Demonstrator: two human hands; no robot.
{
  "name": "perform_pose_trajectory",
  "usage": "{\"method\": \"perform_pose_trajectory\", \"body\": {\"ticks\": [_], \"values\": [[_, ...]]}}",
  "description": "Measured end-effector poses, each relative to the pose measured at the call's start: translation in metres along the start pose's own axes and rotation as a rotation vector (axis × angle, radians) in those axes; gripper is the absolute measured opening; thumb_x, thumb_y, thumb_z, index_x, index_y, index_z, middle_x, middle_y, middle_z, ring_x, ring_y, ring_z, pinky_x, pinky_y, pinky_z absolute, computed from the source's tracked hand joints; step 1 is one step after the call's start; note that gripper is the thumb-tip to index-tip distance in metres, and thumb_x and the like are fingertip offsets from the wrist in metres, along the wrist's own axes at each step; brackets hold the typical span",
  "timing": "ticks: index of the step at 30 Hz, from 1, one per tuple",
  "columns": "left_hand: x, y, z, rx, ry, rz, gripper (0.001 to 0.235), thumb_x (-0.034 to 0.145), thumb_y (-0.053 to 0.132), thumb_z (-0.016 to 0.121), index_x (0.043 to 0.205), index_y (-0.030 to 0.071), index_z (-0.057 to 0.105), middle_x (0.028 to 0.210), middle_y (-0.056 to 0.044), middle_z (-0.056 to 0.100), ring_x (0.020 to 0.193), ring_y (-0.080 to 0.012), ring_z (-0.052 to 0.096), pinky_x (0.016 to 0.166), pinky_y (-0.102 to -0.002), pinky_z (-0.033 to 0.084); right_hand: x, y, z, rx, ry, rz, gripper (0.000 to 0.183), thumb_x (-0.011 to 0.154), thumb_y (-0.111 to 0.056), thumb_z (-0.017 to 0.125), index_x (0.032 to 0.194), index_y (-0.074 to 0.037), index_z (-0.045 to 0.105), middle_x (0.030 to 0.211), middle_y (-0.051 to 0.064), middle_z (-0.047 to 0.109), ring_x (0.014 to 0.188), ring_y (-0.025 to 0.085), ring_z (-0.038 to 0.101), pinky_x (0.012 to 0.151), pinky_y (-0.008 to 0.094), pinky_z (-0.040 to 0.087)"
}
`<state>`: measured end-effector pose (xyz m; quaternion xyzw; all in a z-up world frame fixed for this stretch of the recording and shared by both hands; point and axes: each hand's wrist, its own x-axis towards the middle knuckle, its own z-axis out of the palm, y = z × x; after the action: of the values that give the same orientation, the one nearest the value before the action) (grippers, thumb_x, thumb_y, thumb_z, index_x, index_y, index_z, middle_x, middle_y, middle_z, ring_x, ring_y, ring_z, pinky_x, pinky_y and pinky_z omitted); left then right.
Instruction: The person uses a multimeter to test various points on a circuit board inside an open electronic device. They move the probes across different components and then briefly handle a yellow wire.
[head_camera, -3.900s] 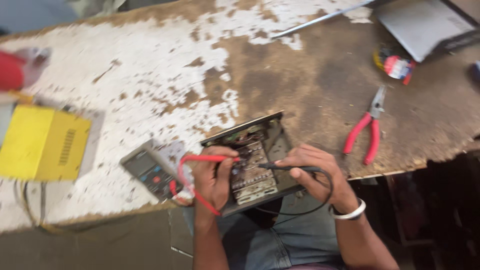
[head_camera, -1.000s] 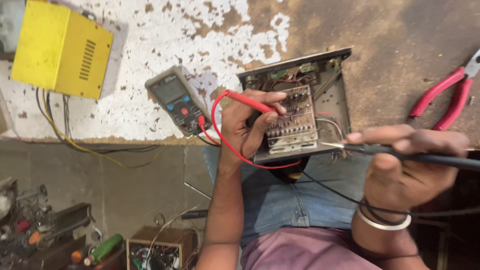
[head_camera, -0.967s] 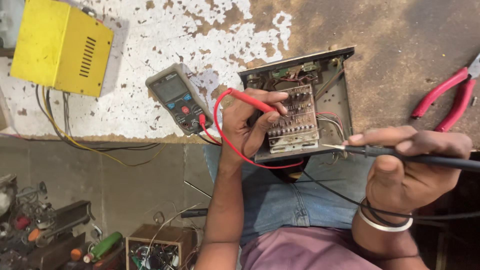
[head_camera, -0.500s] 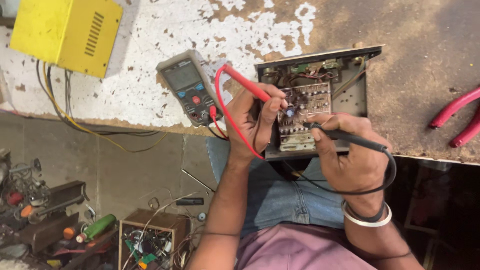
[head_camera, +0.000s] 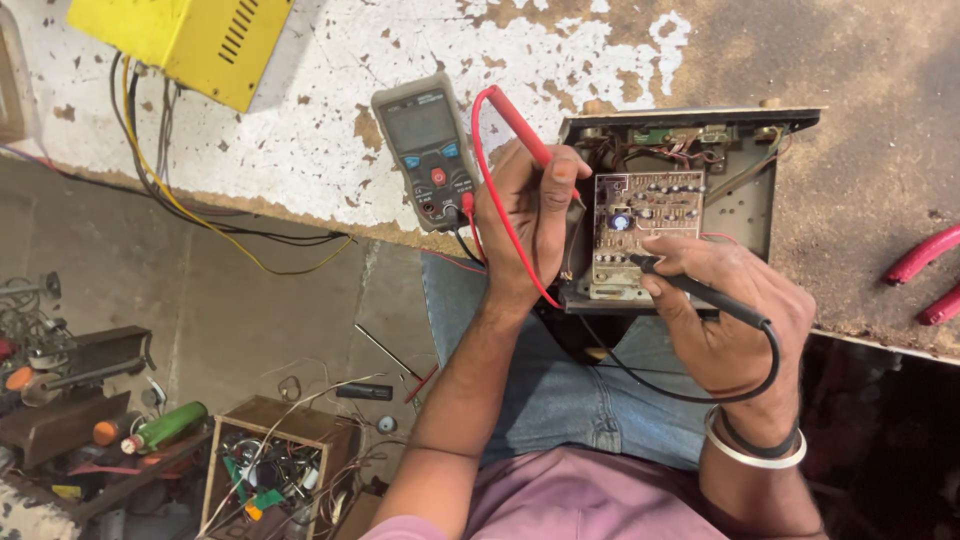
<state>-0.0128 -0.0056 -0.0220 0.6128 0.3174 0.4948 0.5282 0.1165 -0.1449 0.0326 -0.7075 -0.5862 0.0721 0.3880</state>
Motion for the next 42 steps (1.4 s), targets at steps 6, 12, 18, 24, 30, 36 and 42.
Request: {"method": "perform_pose_trajectory", "body": {"ticks": [6,12,18,24,30,36,42], "values": [[-0.002,-0.002,0.005,-0.176,0.003,-0.077,0.03,0.11,0.03,0.059,0.1,0.002,0.066,0.09,-0.001,0.064,0.08,-0.0068,0.055,0.073,-0.024,0.046,0.002,-0.005,-0.006,-0.06,-0.034,0.022,0.02,0.086,-0.016,0.087,0.097,-0.007,0.073,0.094,0.009,0.071,0.088,0.026,0.072,0.076,0.034,0.055],[0.002,0.01,-0.001,0.052,-0.044,-0.025,0.026,0.109,0.021,0.06,0.092,0.003,0.067,0.07,-0.001,0.059,0.059,-0.0064,0.053,0.057,-0.025,0.041,0.0,-0.008,-0.01,0.048,-0.044,0.032,0.013,0.093,-0.012,0.079,0.105,-0.008,0.075,0.095,0.008,0.072,0.093,0.024,0.073,0.084,0.031,0.056],[0.005,0.014,0.002,0.146,-0.088,0.047,0.021,0.105,0.019,0.065,0.091,0.003,0.067,0.073,-0.003,0.063,0.061,-0.0109,0.058,0.058,-0.03,0.043,0.001,-0.007,-0.011,0.047,-0.043,0.046,0.014,0.094,-0.012,0.077,0.108,-0.008,0.075,0.094,0.009,0.071,0.092,0.024,0.073,0.082,0.031,0.056],[0.005,0.013,0.003,0.256,-0.103,0.094,0.022,0.102,0.016,0.068,0.085,0.003,0.062,0.07,-0.006,0.053,0.058,-0.0168,0.052,0.056,-0.033,0.04,0.008,-0.012,-0.014,0.032,-0.095,0.008,0.017,0.089,-0.011,0.08,0.105,-0.008,0.076,0.096,0.009,0.071,0.088,0.025,0.071,0.075,0.032,0.055],[0.006,0.011,0.004,0.31,-0.136,0.133,0.021,0.098,0.014,0.073,0.084,0.003,0.06,0.071,-0.008,0.051,0.063,-0.0221,0.053,0.061,-0.038,0.042,0.013,-0.015,-0.015,0.016,-0.116,-0.018,0.017,0.087,-0.009,0.08,0.103,-0.008,0.075,0.094,0.008,0.071,0.084,0.024,0.069,0.072,0.033,0.053],[0.008,0.007,0.006,0.307,-0.129,0.167,0.017,0.097,0.013,0.072,0.087,0.004,0.063,0.073,-0.007,0.056,0.065,-0.0215,0.059,0.064,-0.036,0.047,0.013,-0.016,-0.016,0.018,-0.118,-0.015,0.016,0.087,-0.009,0.08,0.103,-0.009,0.075,0.093,0.007,0.071,0.083,0.024,0.068,0.072,0.033,0.052],[0.007,0.008,0.006,0.29,-0.133,0.148,0.014,0.099,0.011,0.071,0.09,0.003,0.063,0.075,-0.007,0.057,0.067,-0.0217,0.061,0.065,-0.035,0.048,0.015,-0.017,-0.016,0.015,-0.132,-0.027,0.017,0.087,-0.01,0.08,0.103,-0.009,0.075,0.096,0.007,0.071,0.086,0.024,0.069,0.074,0.034,0.053]]}}
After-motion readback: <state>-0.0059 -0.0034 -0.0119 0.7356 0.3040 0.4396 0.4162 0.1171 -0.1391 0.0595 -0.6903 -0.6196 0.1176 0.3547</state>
